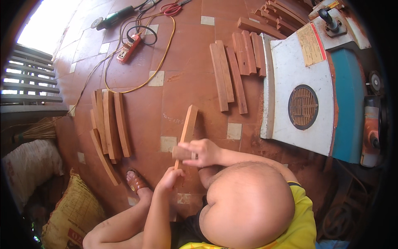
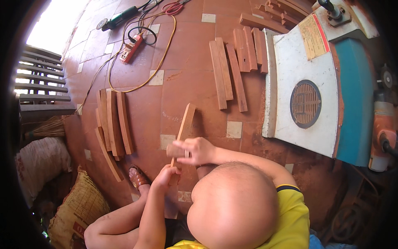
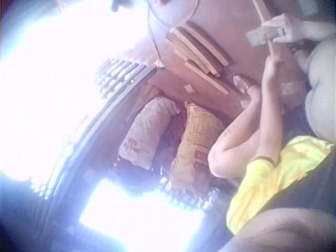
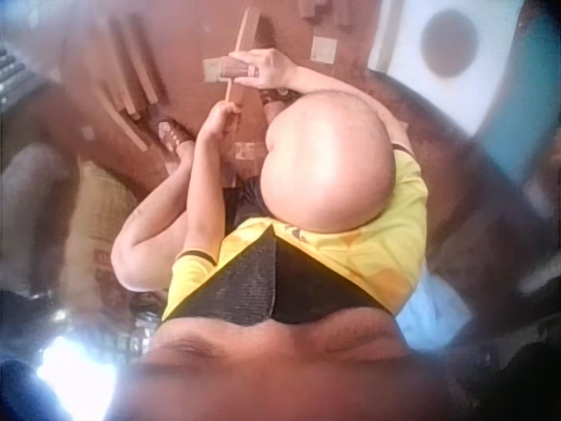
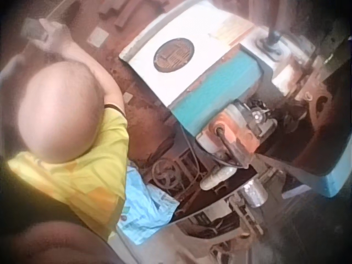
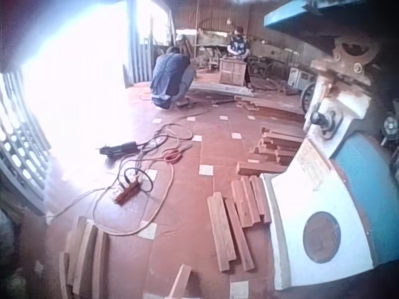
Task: The person sits on the floor and sands multiple wooden planks using a sanding block. They hold each plank with one hand and rub the sanding block along its length, then place the finished plank aside and pick up another.
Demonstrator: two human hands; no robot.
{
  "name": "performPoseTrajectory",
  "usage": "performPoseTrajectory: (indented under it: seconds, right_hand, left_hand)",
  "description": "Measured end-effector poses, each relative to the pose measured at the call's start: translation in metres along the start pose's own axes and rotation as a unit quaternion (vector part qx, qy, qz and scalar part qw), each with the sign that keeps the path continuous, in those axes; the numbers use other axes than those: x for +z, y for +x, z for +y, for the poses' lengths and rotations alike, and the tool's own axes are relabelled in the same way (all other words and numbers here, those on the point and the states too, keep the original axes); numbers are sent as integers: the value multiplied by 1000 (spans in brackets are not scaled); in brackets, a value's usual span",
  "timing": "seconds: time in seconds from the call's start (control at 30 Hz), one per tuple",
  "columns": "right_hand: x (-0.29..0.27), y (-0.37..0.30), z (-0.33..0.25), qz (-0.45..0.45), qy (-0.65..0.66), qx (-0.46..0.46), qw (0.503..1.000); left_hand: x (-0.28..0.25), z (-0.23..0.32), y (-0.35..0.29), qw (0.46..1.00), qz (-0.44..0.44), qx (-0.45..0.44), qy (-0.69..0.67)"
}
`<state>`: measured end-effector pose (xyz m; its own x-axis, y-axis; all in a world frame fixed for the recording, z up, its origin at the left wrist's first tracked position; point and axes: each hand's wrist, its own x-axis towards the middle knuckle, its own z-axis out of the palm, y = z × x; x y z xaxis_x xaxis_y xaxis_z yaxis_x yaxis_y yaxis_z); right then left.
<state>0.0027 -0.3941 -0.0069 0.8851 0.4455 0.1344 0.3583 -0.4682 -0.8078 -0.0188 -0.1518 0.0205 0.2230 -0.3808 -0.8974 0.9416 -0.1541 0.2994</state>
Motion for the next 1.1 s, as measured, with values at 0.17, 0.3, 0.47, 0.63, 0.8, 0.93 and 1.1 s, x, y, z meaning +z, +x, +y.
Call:
performPoseTrajectory:
  seconds: [0.17, 0.3, 0.47, 0.63, 0.8, 0.93, 1.1]
  right_hand:
    - [-5, 12, 45, 81, -50, 66, 993]
    - [0, 23, 99, 207, -47, 97, 972]
    - [1, -10, 7, -7, 20, -31, 999]
    - [-2, 20, 83, 126, -27, 77, 989]
    - [-8, 31, 79, 117, -40, 105, 987]
    - [2, 0, -1, -15, 34, -17, 999]
    - [-33, 34, 67, 41, -100, 231, 967]
  left_hand:
    - [-15, -22, 18, 992, -76, -11, -102]
    - [-11, -21, 20, 985, -88, -38, -144]
    - [-21, -25, 17, 976, -99, -51, -185]
    - [-19, -31, 22, 975, -120, -52, -178]
    - [-16, -23, 20, 968, -143, -70, -194]
    - [-23, -32, 16, 972, -131, -62, -187]
    - [-17, -40, 21, 973, -135, -49, -180]
